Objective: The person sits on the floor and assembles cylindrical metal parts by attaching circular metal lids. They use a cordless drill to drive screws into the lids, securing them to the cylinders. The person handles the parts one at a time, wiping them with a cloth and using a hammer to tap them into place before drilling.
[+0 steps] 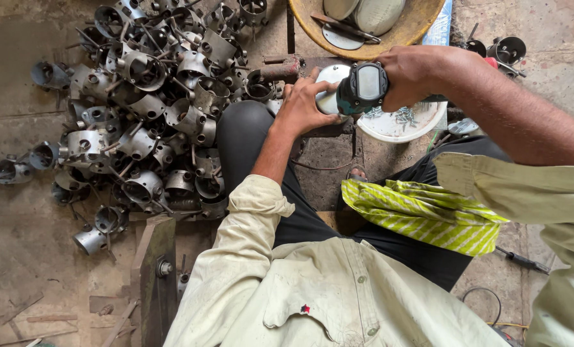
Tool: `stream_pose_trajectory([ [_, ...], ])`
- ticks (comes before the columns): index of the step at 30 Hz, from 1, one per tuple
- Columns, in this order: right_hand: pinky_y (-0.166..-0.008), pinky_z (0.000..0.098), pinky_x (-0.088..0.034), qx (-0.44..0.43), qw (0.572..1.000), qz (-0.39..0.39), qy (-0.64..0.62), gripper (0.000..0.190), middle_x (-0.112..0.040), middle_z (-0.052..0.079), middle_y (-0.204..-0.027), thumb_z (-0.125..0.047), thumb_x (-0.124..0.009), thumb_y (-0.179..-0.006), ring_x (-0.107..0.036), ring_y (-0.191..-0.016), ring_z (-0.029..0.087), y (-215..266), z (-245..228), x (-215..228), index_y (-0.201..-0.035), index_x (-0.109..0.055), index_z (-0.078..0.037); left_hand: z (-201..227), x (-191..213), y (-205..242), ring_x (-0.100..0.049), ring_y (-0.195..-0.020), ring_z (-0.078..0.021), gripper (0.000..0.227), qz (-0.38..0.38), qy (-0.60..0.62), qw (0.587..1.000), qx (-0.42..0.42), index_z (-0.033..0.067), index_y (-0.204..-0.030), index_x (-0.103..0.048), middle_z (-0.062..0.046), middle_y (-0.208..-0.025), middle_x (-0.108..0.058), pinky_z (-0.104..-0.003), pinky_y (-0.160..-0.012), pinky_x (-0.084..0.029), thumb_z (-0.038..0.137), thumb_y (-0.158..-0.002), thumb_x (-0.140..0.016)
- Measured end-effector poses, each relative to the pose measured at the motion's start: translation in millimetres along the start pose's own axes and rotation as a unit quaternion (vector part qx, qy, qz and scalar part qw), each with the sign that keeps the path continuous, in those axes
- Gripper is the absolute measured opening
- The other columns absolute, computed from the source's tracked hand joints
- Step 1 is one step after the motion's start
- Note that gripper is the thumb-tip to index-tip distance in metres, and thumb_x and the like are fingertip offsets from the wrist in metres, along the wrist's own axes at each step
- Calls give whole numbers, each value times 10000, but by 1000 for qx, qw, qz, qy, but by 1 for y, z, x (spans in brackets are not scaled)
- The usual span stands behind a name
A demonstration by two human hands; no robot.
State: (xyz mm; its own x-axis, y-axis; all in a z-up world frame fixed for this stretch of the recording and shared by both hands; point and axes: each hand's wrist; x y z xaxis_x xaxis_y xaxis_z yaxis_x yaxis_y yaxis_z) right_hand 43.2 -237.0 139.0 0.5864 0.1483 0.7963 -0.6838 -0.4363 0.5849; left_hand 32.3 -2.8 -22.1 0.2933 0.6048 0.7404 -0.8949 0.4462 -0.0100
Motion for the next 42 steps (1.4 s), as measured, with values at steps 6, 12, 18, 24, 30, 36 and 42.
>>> stream_pose_trajectory([
  [6, -864, 419, -576, -6, 1000, 9, -19, 640, -739, 145, -1098, -218, -842, -645, -708, -1012, 313, 3, -5, 2, -1253, -667, -123, -4, -4, 0, -494, -1376, -344, 747, 3, -4, 1000, -4, 261, -1221, -747, -263, -1550, -430, -524, -1122, -283, 432, -532, -978],
  [12, -733, 418, -607, -37, 993, -31, -103, 449, -805, 139, -884, -224, -816, -672, -788, -828, 272, 5, 6, 9, -1082, -752, -54, -1, 2, 3, -519, -1354, -328, 738, 15, 2, 1000, -23, 262, -1214, -750, -216, -1558, -459, -502, -1089, -327, 414, -526, -970],
  [18, -772, 407, -609, -107, 985, -26, -134, 538, -799, 161, -935, -215, -843, -691, -774, -857, 271, 14, 1, 13, -1176, -697, -35, 0, 0, 4, -508, -1351, -337, 755, 24, -7, 999, -24, 295, -1255, -728, -223, -1549, -443, -503, -1078, -311, 424, -549, -963],
  [24, -825, 402, -605, -50, 996, 4, -73, 757, -775, 116, -1041, -146, -807, -678, -732, -910, 261, 48, -20, 40, -1405, -614, -227, 4, 1, 4, -512, -1354, -317, 766, 12, -10, 1000, -20, 325, -1264, -724, -211, -1550, -435, -517, -1085, -311, 490, -556, -968],
  [30, -808, 426, -595, -113, 976, 129, -138, 553, -763, 171, -941, -191, -866, -676, -730, -827, 315, 38, 12, 28, -1196, -715, -77, 15, 6, 5, -562, -1282, -289, 754, 13, -31, 999, -14, 316, -1239, -701, -164, -1584, -424, -505, -1033, -331, 509, -558, -961],
  [36, -800, 392, -603, -88, 931, 241, -260, 570, -769, 159, -987, -88, -855, -670, -734, -833, 255, 11, 33, -22, -1216, -694, -53, 20, 9, 11, -557, -1305, -289, 839, 23, -35, 999, -4, 283, -1242, -678, -128, -1480, -497, -525, -1014, -299, 578, -505, -948],
  [42, -763, 354, -641, -5, 672, 393, -628, 546, -743, 130, -1133, 45, -731, -760, -735, -924, 206, -15, 15, -90, -1284, -587, 1, 34, -5, -6, -557, -1267, -308, 1195, 114, -11, 988, 106, 116, -1489, -437, -115, -1399, -545, -589, -1035, -267, 878, -621, -743],
])
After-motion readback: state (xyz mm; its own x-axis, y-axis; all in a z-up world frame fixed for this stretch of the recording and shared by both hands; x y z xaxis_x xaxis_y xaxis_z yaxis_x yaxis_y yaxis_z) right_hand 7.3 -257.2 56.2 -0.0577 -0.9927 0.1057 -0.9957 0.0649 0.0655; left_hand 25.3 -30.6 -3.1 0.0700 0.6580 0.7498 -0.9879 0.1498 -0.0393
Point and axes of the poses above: each hand's wrist, its own y-axis away from the middle knuckle, its own x-axis out of the back of the hand, z = x × y
